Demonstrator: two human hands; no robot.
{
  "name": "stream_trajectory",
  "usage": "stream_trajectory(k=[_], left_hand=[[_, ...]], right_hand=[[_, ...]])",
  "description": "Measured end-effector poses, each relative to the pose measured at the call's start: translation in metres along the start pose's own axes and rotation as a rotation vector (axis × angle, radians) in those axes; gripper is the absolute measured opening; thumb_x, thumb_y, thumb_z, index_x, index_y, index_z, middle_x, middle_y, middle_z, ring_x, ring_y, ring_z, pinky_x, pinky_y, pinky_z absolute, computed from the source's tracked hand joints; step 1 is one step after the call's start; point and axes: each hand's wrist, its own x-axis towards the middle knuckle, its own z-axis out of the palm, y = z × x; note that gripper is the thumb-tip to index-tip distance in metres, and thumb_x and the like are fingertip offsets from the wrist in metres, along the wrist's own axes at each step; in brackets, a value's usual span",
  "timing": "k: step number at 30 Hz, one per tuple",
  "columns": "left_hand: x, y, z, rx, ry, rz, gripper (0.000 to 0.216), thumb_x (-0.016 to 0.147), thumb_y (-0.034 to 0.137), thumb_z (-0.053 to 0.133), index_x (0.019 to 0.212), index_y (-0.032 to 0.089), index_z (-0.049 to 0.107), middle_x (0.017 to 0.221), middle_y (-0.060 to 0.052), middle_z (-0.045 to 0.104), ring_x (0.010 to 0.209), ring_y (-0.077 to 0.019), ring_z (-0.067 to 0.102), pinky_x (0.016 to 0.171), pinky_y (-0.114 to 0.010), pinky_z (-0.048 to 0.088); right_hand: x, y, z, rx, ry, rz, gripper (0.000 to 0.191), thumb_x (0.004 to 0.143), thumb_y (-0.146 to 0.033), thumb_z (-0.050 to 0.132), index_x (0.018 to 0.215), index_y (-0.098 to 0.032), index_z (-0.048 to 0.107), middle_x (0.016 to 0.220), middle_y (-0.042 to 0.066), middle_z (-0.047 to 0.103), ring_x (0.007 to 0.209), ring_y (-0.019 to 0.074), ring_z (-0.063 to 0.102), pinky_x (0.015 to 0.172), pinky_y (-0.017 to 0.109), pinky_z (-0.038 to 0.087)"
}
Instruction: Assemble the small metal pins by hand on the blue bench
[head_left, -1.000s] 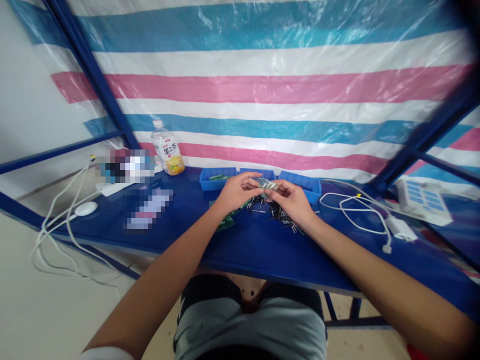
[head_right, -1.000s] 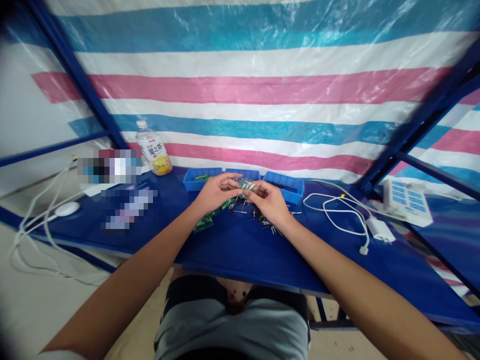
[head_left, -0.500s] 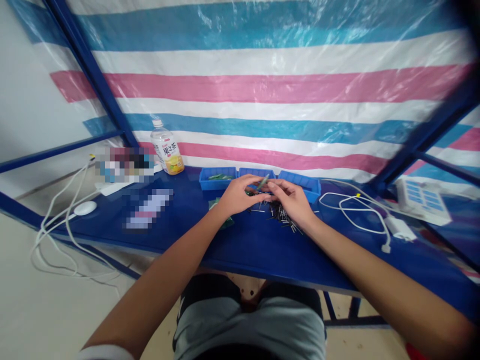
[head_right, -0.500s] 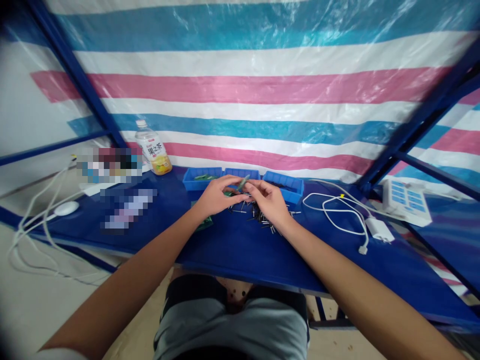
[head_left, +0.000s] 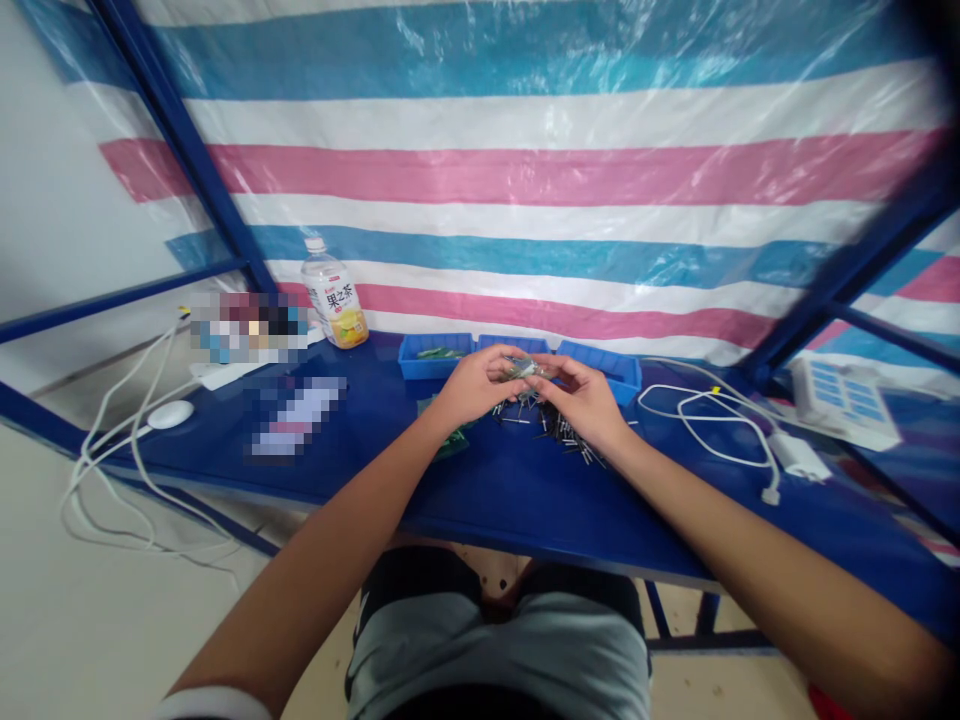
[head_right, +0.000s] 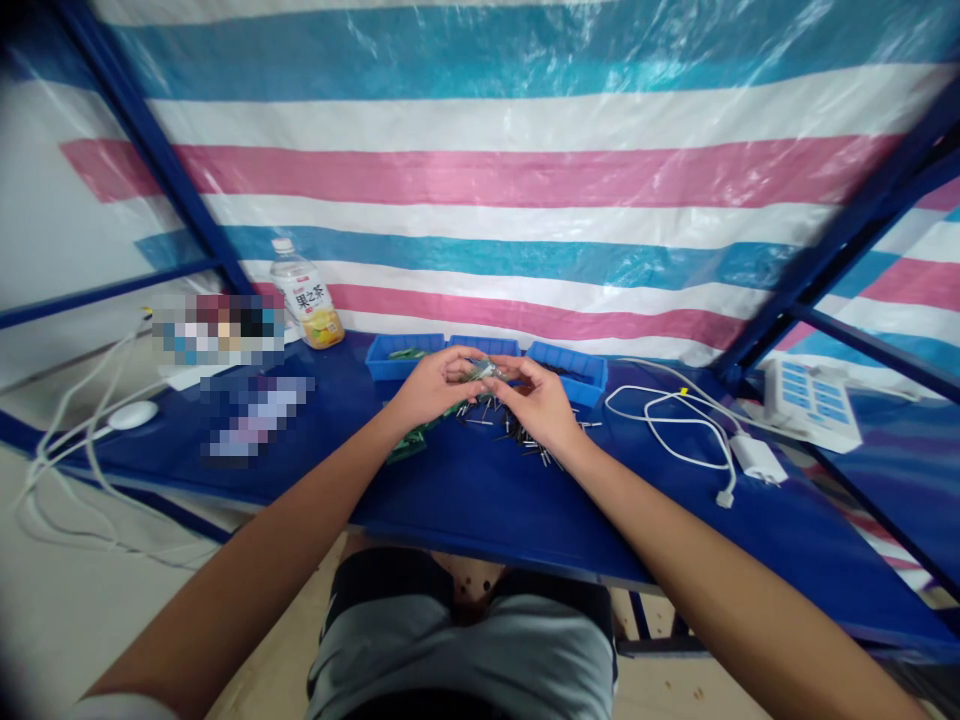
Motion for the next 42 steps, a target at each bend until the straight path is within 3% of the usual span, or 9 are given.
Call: stream_trajectory(k=[6, 12, 16, 21, 24, 26, 33, 38, 42], left_hand=[[0.000, 0.001, 0.001, 0.005, 0.058, 0.001, 0.044, 0.084, 0.034, 0.084, 0.121, 0.018, 0.065, 0.093, -0.007, 0.076, 0.082, -0.0170, 0.073, 0.075, -0.030, 0.058], [0.003, -0.002, -0.004, 0.008, 0.168, -0.035, 0.045, 0.083, 0.040, 0.084, 0.119, 0.018, 0.068, 0.102, -0.008, 0.073, 0.069, -0.0150, 0.071, 0.064, -0.031, 0.060], [0.003, -0.002, -0.005, -0.051, 0.144, -0.018, 0.045, 0.082, 0.033, 0.085, 0.122, 0.019, 0.069, 0.101, -0.009, 0.075, 0.079, -0.0176, 0.073, 0.071, -0.033, 0.064], [0.004, -0.001, -0.009, -0.006, 0.120, 0.057, 0.025, 0.085, 0.024, 0.080, 0.109, 0.020, 0.076, 0.107, -0.009, 0.079, 0.096, -0.0206, 0.075, 0.095, -0.043, 0.062], [0.004, -0.001, -0.013, 0.025, 0.070, 0.158, 0.012, 0.088, 0.020, 0.075, 0.099, 0.022, 0.079, 0.125, -0.009, 0.076, 0.120, -0.0232, 0.071, 0.109, -0.047, 0.056], [0.004, -0.001, -0.014, 0.055, 0.066, 0.179, 0.013, 0.089, 0.019, 0.072, 0.098, 0.024, 0.081, 0.135, -0.008, 0.072, 0.125, -0.0232, 0.068, 0.110, -0.047, 0.055], [0.003, -0.006, -0.009, 0.042, 0.049, -0.004, 0.019, 0.091, 0.021, 0.068, 0.106, 0.020, 0.079, 0.103, -0.008, 0.081, 0.090, -0.0192, 0.077, 0.094, -0.043, 0.063], [0.000, 0.000, -0.003, 0.056, 0.017, -0.018, 0.026, 0.090, 0.034, 0.076, 0.114, 0.022, 0.078, 0.121, -0.010, 0.078, 0.112, -0.0245, 0.074, 0.108, -0.049, 0.056], [-0.003, 0.011, -0.001, 0.101, 0.027, 0.059, 0.026, 0.089, 0.040, 0.079, 0.110, 0.025, 0.082, 0.141, -0.010, 0.069, 0.131, -0.0273, 0.065, 0.117, -0.051, 0.049]], right_hand=[[0.002, -0.001, 0.000, 0.086, 0.048, 0.077, 0.038, 0.076, -0.052, 0.088, 0.094, -0.020, 0.076, 0.089, 0.004, 0.077, 0.064, 0.0144, 0.065, 0.063, 0.031, 0.059], [0.002, -0.001, 0.003, 0.204, 0.040, 0.114, 0.044, 0.070, -0.047, 0.093, 0.099, -0.022, 0.072, 0.092, 0.003, 0.077, 0.068, 0.0147, 0.069, 0.067, 0.033, 0.062], [0.004, 0.005, 0.001, 0.187, 0.044, 0.073, 0.044, 0.072, -0.045, 0.092, 0.102, -0.023, 0.071, 0.090, 0.002, 0.076, 0.075, 0.0172, 0.071, 0.069, 0.034, 0.063], [0.005, 0.012, -0.004, 0.087, 0.077, -0.012, 0.029, 0.079, -0.040, 0.086, 0.099, -0.023, 0.073, 0.098, 0.003, 0.077, 0.093, 0.0211, 0.073, 0.093, 0.041, 0.060], [0.004, 0.011, -0.008, 0.037, 0.060, -0.082, 0.013, 0.085, -0.034, 0.079, 0.093, -0.024, 0.076, 0.119, 0.006, 0.076, 0.118, 0.0247, 0.069, 0.110, 0.045, 0.050], [0.004, 0.012, -0.010, 0.010, 0.078, -0.107, 0.009, 0.086, -0.031, 0.076, 0.091, -0.024, 0.076, 0.126, 0.006, 0.073, 0.126, 0.0255, 0.065, 0.114, 0.046, 0.047], [0.004, 0.011, -0.009, -0.028, 0.109, -0.068, 0.012, 0.089, -0.032, 0.069, 0.093, -0.024, 0.076, 0.115, 0.004, 0.073, 0.076, 0.0156, 0.066, 0.083, 0.037, 0.059], [0.001, -0.001, -0.006, -0.066, 0.116, -0.146, 0.018, 0.093, -0.030, 0.064, 0.098, -0.025, 0.080, 0.120, 0.005, 0.073, 0.107, 0.0227, 0.069, 0.097, 0.041, 0.058], [-0.002, -0.012, -0.004, -0.139, -0.005, -0.237, 0.020, 0.094, -0.024, 0.062, 0.095, -0.026, 0.081, 0.114, 0.005, 0.077, 0.116, 0.0241, 0.069, 0.113, 0.047, 0.049]])
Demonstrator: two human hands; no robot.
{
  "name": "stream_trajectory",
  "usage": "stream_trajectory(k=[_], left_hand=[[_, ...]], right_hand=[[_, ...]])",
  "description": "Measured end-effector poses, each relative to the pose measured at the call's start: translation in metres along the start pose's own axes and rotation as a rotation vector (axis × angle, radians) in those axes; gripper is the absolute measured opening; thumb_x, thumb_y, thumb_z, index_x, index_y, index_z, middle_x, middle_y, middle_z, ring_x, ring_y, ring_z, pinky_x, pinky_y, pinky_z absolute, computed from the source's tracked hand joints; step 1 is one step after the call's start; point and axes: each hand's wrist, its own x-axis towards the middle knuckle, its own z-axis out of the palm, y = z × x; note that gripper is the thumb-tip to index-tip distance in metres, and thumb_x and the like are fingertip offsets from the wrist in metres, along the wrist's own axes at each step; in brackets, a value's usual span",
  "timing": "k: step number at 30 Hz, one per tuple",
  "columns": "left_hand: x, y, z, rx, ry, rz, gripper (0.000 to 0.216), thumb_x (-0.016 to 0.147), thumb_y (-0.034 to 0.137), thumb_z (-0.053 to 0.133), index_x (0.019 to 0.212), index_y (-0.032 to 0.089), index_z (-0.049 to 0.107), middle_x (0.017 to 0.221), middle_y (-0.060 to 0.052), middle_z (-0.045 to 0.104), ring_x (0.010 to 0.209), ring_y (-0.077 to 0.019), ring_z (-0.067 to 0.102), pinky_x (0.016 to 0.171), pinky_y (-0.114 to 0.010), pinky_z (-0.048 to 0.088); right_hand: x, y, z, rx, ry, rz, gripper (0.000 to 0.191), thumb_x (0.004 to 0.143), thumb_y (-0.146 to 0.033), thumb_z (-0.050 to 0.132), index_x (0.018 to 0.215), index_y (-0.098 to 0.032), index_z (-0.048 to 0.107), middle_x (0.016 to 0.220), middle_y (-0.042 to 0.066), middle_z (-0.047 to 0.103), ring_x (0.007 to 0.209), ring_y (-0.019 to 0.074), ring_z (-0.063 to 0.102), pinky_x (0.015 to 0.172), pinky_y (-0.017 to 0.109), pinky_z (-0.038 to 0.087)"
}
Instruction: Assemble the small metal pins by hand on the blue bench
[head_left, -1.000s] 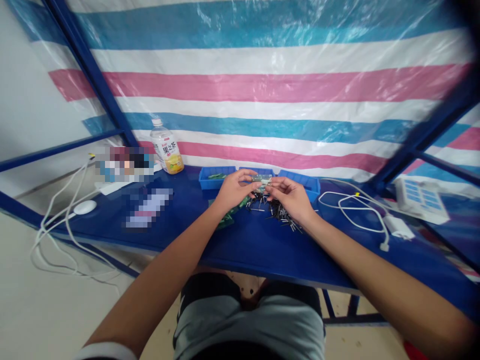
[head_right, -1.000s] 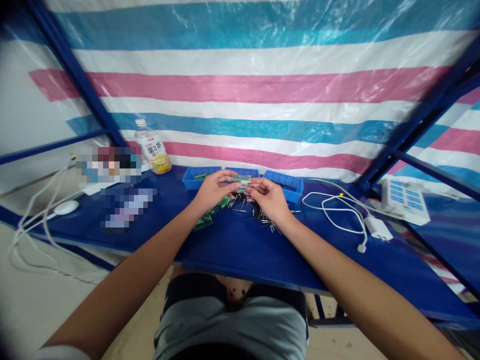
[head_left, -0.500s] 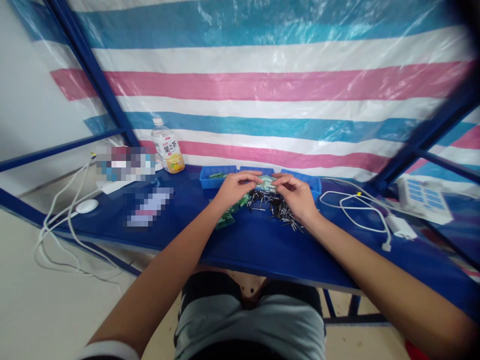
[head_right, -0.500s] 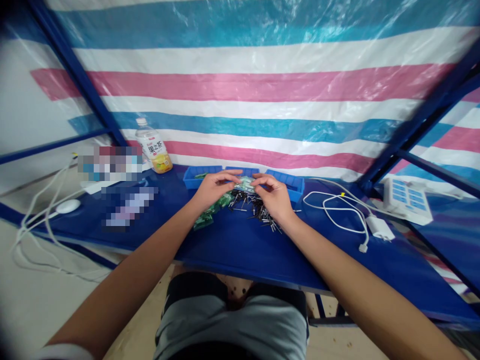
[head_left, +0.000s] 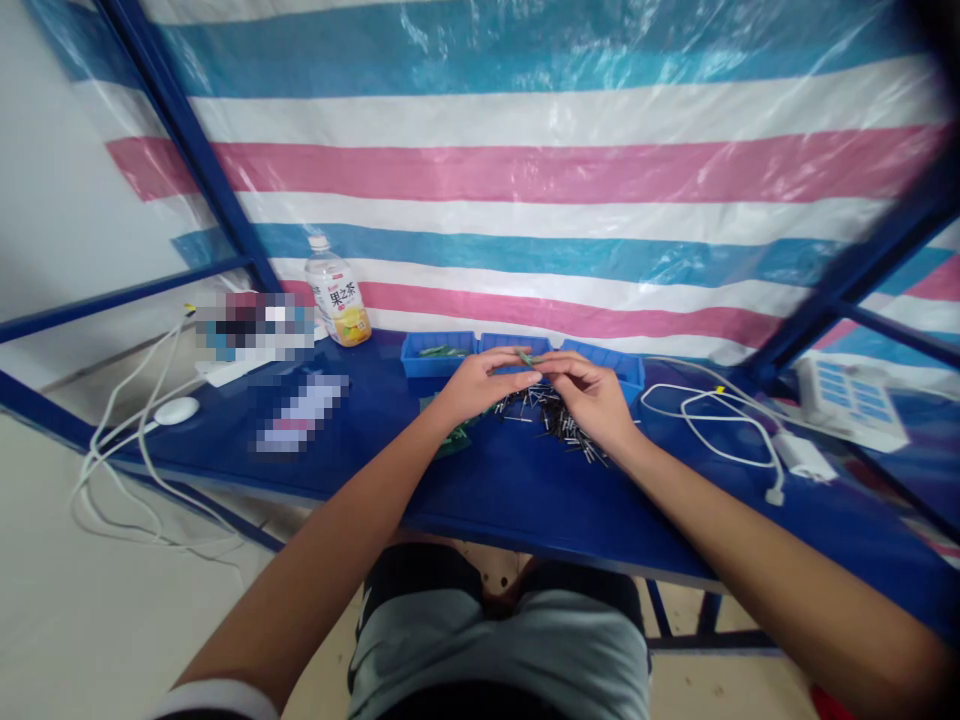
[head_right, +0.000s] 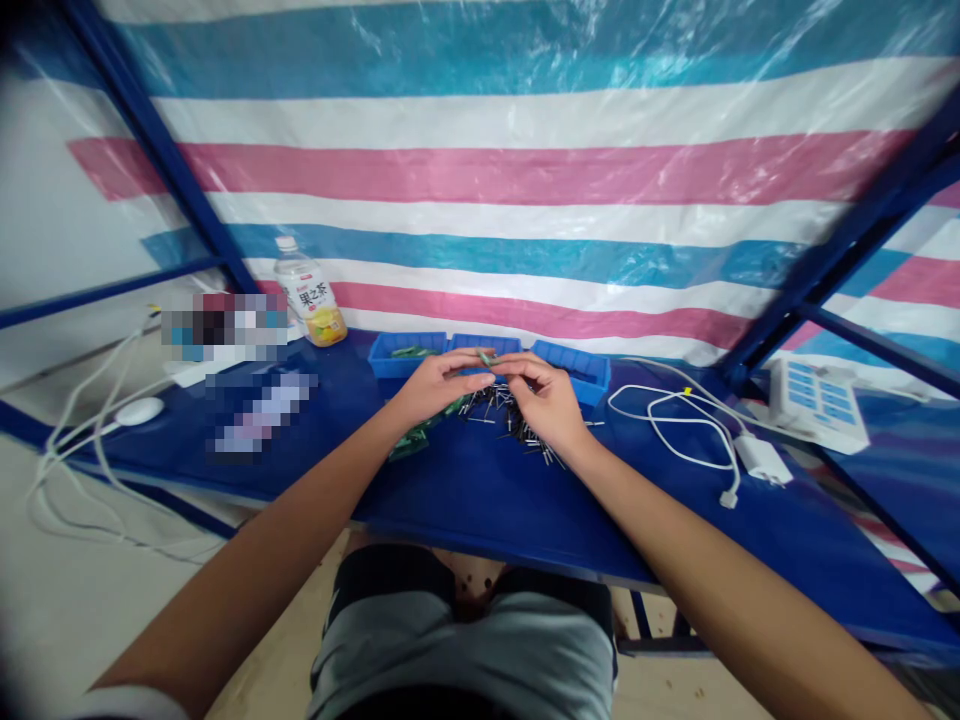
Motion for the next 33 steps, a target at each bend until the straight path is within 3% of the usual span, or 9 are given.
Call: stream_trajectory(k=[4, 7, 11, 16, 19, 22, 27, 33], left_hand=[[0.002, -0.003, -0.001, -0.072, -0.008, 0.012, 0.023, 0.095, 0.041, 0.071, 0.102, 0.022, 0.083, 0.144, -0.011, 0.067, 0.131, -0.0281, 0.065, 0.110, -0.049, 0.055], [0.005, -0.015, -0.004, -0.059, 0.082, -0.027, 0.025, 0.092, 0.041, 0.074, 0.098, 0.017, 0.081, 0.134, -0.013, 0.071, 0.115, -0.0266, 0.072, 0.099, -0.044, 0.061], [0.006, -0.023, -0.014, 0.124, 0.264, -0.008, 0.033, 0.093, 0.037, 0.072, 0.119, 0.018, 0.077, 0.109, -0.010, 0.080, 0.099, -0.0252, 0.075, 0.092, -0.044, 0.062], [0.003, -0.020, -0.045, 0.613, 0.392, 0.208, 0.027, 0.098, 0.026, 0.061, 0.117, 0.023, 0.079, 0.122, -0.008, 0.077, 0.115, -0.0260, 0.071, 0.110, -0.045, 0.052], [0.003, -0.028, -0.065, 0.809, 0.409, 0.140, 0.028, 0.096, 0.020, 0.058, 0.113, 0.023, 0.080, 0.125, -0.008, 0.077, 0.126, -0.0287, 0.064, 0.117, -0.048, 0.045], [0.003, -0.038, -0.075, 0.933, 0.357, -0.026, 0.026, 0.095, 0.022, 0.058, 0.104, 0.021, 0.081, 0.122, -0.011, 0.078, 0.121, -0.0317, 0.067, 0.112, -0.051, 0.046], [0.002, -0.045, -0.069, 0.972, 0.302, -0.088, 0.036, 0.101, 0.041, 0.053, 0.097, 0.019, 0.081, 0.118, -0.014, 0.077, 0.117, -0.0338, 0.067, 0.111, -0.056, 0.044], [0.004, -0.036, -0.053, 0.853, 0.412, 0.081, 0.027, 0.099, 0.039, 0.060, 0.107, 0.021, 0.079, 0.133, -0.013, 0.069, 0.136, -0.0340, 0.054, 0.121, -0.058, 0.036]], right_hand=[[-0.002, -0.002, 0.003, -0.037, -0.059, -0.038, 0.020, 0.093, -0.020, 0.060, 0.089, -0.027, 0.079, 0.107, 0.004, 0.079, 0.122, 0.0251, 0.067, 0.117, 0.049, 0.046], [-0.003, -0.002, 0.004, -0.043, -0.070, -0.060, 0.021, 0.095, -0.019, 0.058, 0.088, -0.027, 0.076, 0.100, 0.004, 0.079, 0.128, 0.0255, 0.064, 0.117, 0.050, 0.045], [-0.004, -0.004, 0.002, -0.130, -0.101, -0.116, 0.022, 0.097, -0.019, 0.055, 0.093, -0.027, 0.076, 0.104, 0.005, 0.078, 0.124, 0.0263, 0.066, 0.113, 0.050, 0.048], [-0.006, 0.000, 0.004, -0.414, -0.301, -0.220, 0.023, 0.098, -0.024, 0.059, 0.115, -0.027, 0.074, 0.125, 0.010, 0.073, 0.126, 0.0302, 0.063, 0.113, 0.055, 0.047], [-0.008, 0.011, 0.004, -0.562, -0.372, -0.231, 0.027, 0.099, -0.029, 0.061, 0.122, -0.024, 0.073, 0.137, 0.013, 0.068, 0.131, 0.0329, 0.059, 0.114, 0.057, 0.047], [-0.009, 0.022, 0.002, -0.685, -0.421, -0.202, 0.033, 0.098, -0.028, 0.062, 0.129, -0.021, 0.071, 0.133, 0.015, 0.070, 0.129, 0.0339, 0.060, 0.112, 0.056, 0.049], [-0.007, 0.027, -0.003, -0.786, -0.482, -0.132, 0.028, 0.099, -0.021, 0.058, 0.122, -0.022, 0.074, 0.124, 0.012, 0.075, 0.115, 0.0295, 0.068, 0.099, 0.045, 0.056], [-0.004, 0.021, -0.001, -0.898, -0.516, -0.101, 0.025, 0.100, -0.017, 0.057, 0.115, -0.025, 0.075, 0.111, 0.009, 0.078, 0.104, 0.0264, 0.071, 0.081, 0.034, 0.054]])
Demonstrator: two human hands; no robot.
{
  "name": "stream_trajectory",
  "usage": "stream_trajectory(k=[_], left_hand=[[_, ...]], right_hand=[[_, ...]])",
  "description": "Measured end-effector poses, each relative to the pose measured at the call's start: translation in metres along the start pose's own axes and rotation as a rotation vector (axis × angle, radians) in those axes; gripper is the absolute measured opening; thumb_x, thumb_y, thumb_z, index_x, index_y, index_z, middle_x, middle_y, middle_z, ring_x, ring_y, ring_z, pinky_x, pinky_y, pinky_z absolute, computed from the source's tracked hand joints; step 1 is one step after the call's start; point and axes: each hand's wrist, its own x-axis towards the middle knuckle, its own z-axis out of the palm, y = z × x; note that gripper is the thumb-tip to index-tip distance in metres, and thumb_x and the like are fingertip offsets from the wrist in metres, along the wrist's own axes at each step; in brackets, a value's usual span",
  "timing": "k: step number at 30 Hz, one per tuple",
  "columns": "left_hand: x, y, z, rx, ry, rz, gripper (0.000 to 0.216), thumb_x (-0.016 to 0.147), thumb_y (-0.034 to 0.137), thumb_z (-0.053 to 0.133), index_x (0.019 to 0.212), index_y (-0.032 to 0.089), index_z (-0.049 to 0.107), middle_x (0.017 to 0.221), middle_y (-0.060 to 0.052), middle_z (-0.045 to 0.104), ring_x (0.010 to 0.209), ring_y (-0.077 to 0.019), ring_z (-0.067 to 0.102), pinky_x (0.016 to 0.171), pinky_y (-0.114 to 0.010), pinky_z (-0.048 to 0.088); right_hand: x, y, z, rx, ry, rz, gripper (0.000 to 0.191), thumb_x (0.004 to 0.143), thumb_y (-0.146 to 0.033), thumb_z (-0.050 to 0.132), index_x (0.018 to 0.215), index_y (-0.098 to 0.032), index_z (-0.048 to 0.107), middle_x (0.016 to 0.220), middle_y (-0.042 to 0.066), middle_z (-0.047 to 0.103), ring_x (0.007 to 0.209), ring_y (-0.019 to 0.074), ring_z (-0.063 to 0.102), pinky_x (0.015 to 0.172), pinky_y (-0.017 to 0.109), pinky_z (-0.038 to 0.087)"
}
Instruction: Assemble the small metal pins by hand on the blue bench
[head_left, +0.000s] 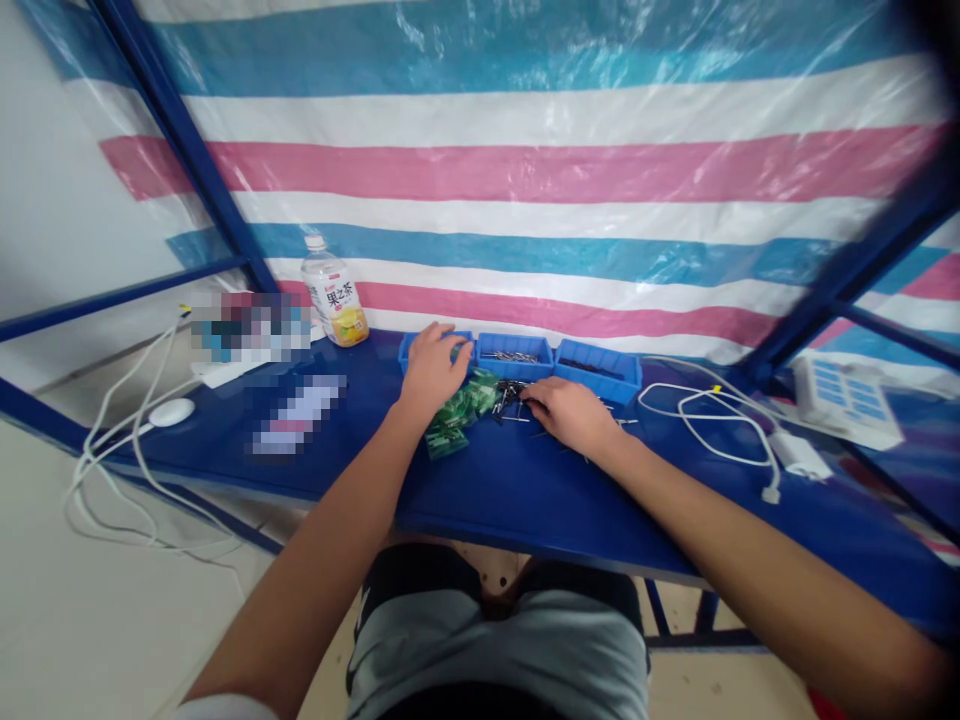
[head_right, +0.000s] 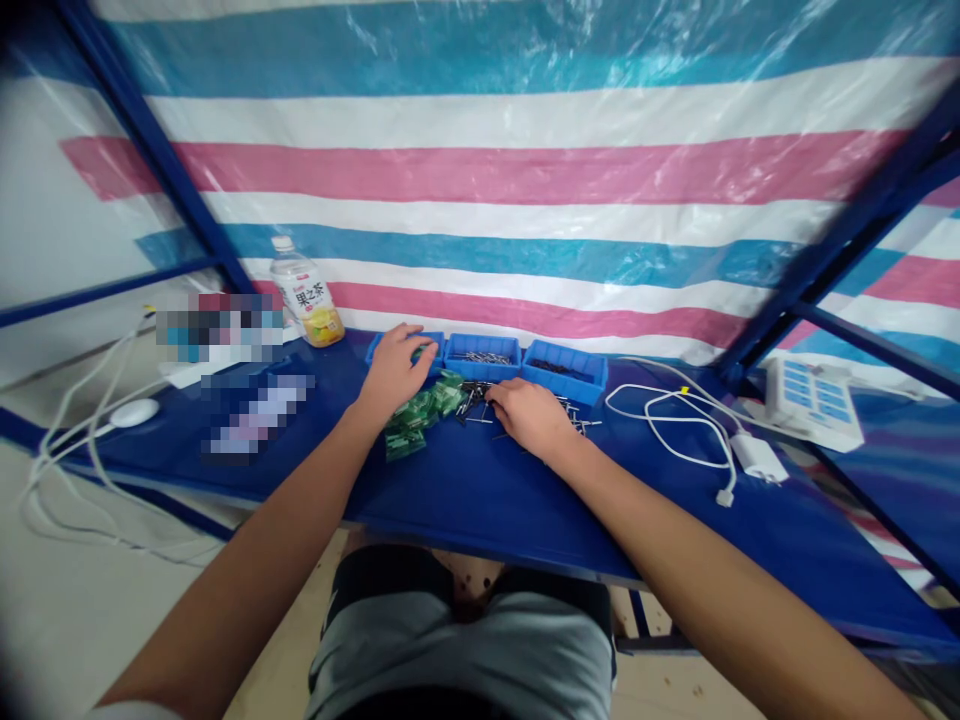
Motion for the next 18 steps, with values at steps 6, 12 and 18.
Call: stream_trajectory(k=[6, 12, 18], left_hand=[[-0.014, 0.050, 0.001, -0.259, -0.083, 0.233, 0.028, 0.105, 0.034, 0.052, 0.113, 0.021, 0.075, 0.127, -0.012, 0.069, 0.127, -0.0277, 0.060, 0.117, -0.048, 0.043], [-0.025, 0.070, 0.011, -0.335, -0.227, 0.341, 0.026, 0.103, 0.028, 0.053, 0.116, 0.022, 0.075, 0.122, -0.012, 0.071, 0.124, -0.0277, 0.061, 0.115, -0.049, 0.044], [-0.023, 0.063, 0.010, -0.274, -0.224, 0.268, 0.033, 0.103, 0.028, 0.053, 0.131, 0.021, 0.070, 0.119, -0.010, 0.076, 0.120, -0.0273, 0.064, 0.111, -0.047, 0.048]], right_hand=[[0.002, 0.001, -0.001, -0.063, -0.005, -0.010, 0.024, 0.099, -0.016, 0.056, 0.115, -0.022, 0.074, 0.108, 0.010, 0.078, 0.098, 0.0257, 0.072, 0.077, 0.032, 0.051], [0.003, 0.002, -0.002, -0.058, 0.068, 0.033, 0.020, 0.099, -0.016, 0.055, 0.110, -0.020, 0.072, 0.101, 0.011, 0.076, 0.097, 0.0266, 0.070, 0.079, 0.033, 0.052], [0.001, 0.003, -0.003, 0.180, 0.300, 0.013, 0.016, 0.099, -0.019, 0.059, 0.107, -0.021, 0.073, 0.102, 0.008, 0.077, 0.093, 0.0254, 0.072, 0.086, 0.037, 0.056]])
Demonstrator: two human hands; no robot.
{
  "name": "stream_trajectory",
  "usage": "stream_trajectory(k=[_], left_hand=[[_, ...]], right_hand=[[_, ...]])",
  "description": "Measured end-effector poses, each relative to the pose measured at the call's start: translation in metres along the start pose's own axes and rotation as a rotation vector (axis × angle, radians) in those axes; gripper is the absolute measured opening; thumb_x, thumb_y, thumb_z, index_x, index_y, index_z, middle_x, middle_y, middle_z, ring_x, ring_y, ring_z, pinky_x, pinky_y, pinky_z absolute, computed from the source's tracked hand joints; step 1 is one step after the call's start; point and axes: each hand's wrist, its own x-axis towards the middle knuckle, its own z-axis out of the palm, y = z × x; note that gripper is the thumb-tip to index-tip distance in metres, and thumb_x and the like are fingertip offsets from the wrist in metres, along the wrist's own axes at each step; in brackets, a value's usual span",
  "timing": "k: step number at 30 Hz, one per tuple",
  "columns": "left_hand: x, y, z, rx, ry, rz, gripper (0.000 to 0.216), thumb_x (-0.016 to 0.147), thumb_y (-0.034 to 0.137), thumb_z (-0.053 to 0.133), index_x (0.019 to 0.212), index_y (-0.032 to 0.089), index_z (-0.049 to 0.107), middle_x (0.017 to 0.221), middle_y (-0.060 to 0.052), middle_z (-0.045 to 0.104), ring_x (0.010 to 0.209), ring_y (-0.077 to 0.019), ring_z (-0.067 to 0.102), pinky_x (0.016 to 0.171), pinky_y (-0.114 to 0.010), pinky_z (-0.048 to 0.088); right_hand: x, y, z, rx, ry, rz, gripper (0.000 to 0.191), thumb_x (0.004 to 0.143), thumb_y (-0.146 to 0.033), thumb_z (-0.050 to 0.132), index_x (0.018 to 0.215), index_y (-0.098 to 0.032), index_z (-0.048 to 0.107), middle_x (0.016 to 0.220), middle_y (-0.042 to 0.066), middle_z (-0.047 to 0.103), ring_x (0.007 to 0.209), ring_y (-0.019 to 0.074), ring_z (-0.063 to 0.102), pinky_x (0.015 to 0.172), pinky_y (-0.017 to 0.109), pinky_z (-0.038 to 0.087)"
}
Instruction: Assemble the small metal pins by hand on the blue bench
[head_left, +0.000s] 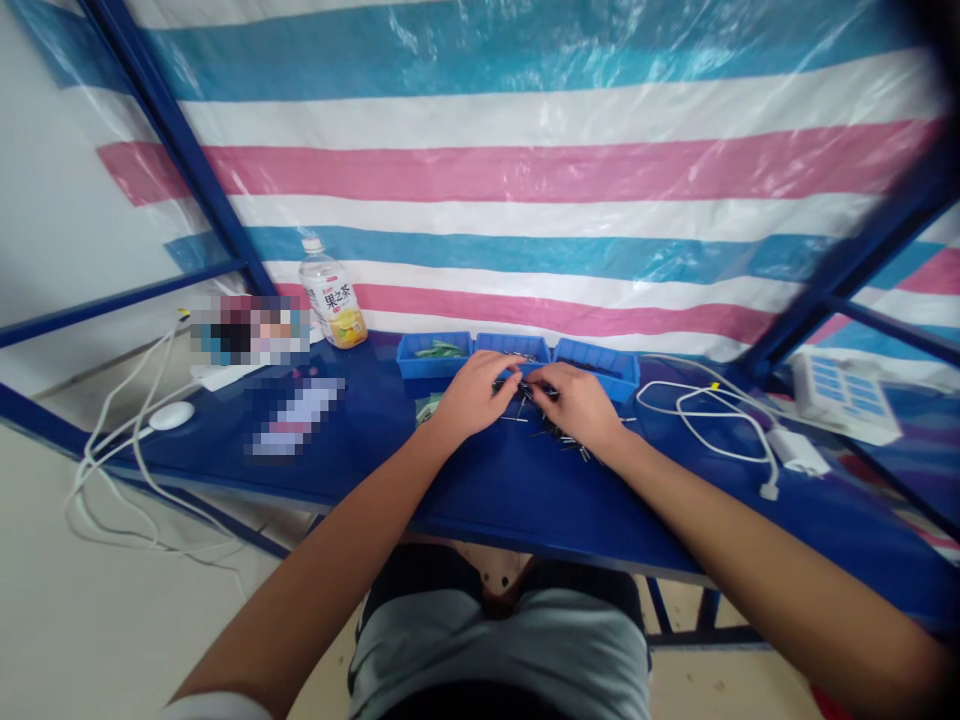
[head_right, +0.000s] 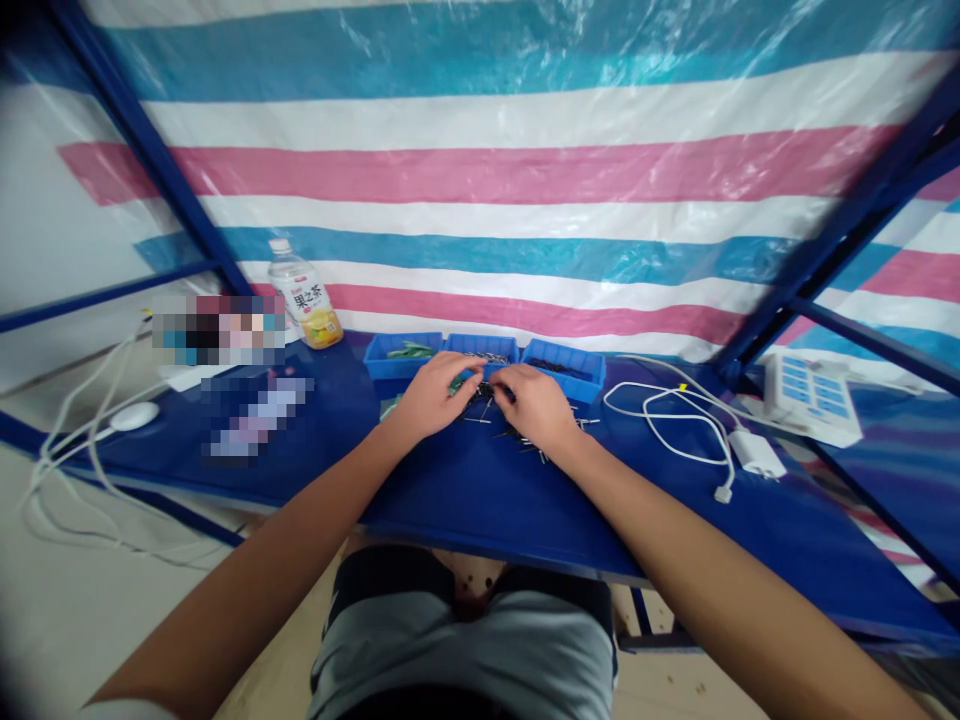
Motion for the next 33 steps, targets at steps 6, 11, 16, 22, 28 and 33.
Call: stream_trajectory(k=[6, 11, 16, 22, 28, 33], left_hand=[[0.001, 0.002, 0.000, -0.028, -0.037, -0.052, 0.040, 0.101, 0.020, 0.052, 0.138, 0.019, 0.067, 0.114, -0.008, 0.079, 0.113, -0.0249, 0.070, 0.109, -0.044, 0.052], [0.001, 0.005, 0.002, -0.203, -0.074, -0.103, 0.039, 0.096, 0.014, 0.054, 0.129, 0.020, 0.074, 0.129, -0.008, 0.076, 0.116, -0.0248, 0.073, 0.106, -0.040, 0.057], [0.001, 0.003, 0.001, -0.405, -0.024, -0.194, 0.033, 0.097, 0.026, 0.062, 0.126, 0.019, 0.076, 0.127, -0.009, 0.077, 0.112, -0.0252, 0.076, 0.104, -0.041, 0.060], [0.002, -0.001, 0.003, -0.596, 0.033, -0.292, 0.033, 0.096, 0.031, 0.068, 0.126, 0.018, 0.072, 0.113, -0.011, 0.080, 0.099, -0.0222, 0.079, 0.092, -0.038, 0.066], [0.003, -0.001, 0.003, -0.568, 0.049, -0.319, 0.061, 0.086, 0.014, 0.074, 0.145, 0.020, 0.058, 0.105, -0.009, 0.081, 0.095, -0.0214, 0.080, 0.094, -0.038, 0.065], [0.002, 0.000, 0.002, -0.502, -0.011, -0.288, 0.058, 0.084, 0.015, 0.076, 0.140, 0.020, 0.063, 0.105, -0.008, 0.082, 0.097, -0.0234, 0.080, 0.096, -0.041, 0.064]], right_hand=[[0.000, -0.010, -0.008, 0.110, 0.171, -0.124, 0.016, 0.103, -0.023, 0.058, 0.108, -0.023, 0.073, 0.102, 0.008, 0.078, 0.096, 0.0263, 0.072, 0.088, 0.041, 0.058], [0.001, -0.019, -0.012, 0.155, 0.202, -0.176, 0.016, 0.103, -0.023, 0.059, 0.109, -0.025, 0.073, 0.103, 0.007, 0.078, 0.096, 0.0252, 0.072, 0.089, 0.042, 0.059], [-0.001, -0.024, -0.011, 0.219, 0.252, -0.084, 0.014, 0.101, -0.025, 0.061, 0.107, -0.025, 0.074, 0.104, 0.006, 0.079, 0.090, 0.0232, 0.074, 0.086, 0.040, 0.060], [-0.001, -0.022, -0.009, 0.326, 0.286, 0.089, 0.013, 0.098, -0.031, 0.066, 0.102, -0.023, 0.074, 0.100, 0.005, 0.078, 0.079, 0.0199, 0.073, 0.077, 0.036, 0.060], [0.001, -0.014, -0.002, 0.576, 0.214, 0.208, 0.037, 0.091, -0.043, 0.077, 0.122, -0.023, 0.073, 0.102, 0.008, 0.074, 0.092, 0.0226, 0.072, 0.075, 0.036, 0.061], [0.001, -0.016, -0.004, 0.552, 0.145, 0.144, 0.022, 0.095, -0.044, 0.073, 0.103, -0.025, 0.080, 0.099, 0.008, 0.074, 0.088, 0.0220, 0.070, 0.069, 0.034, 0.058]])
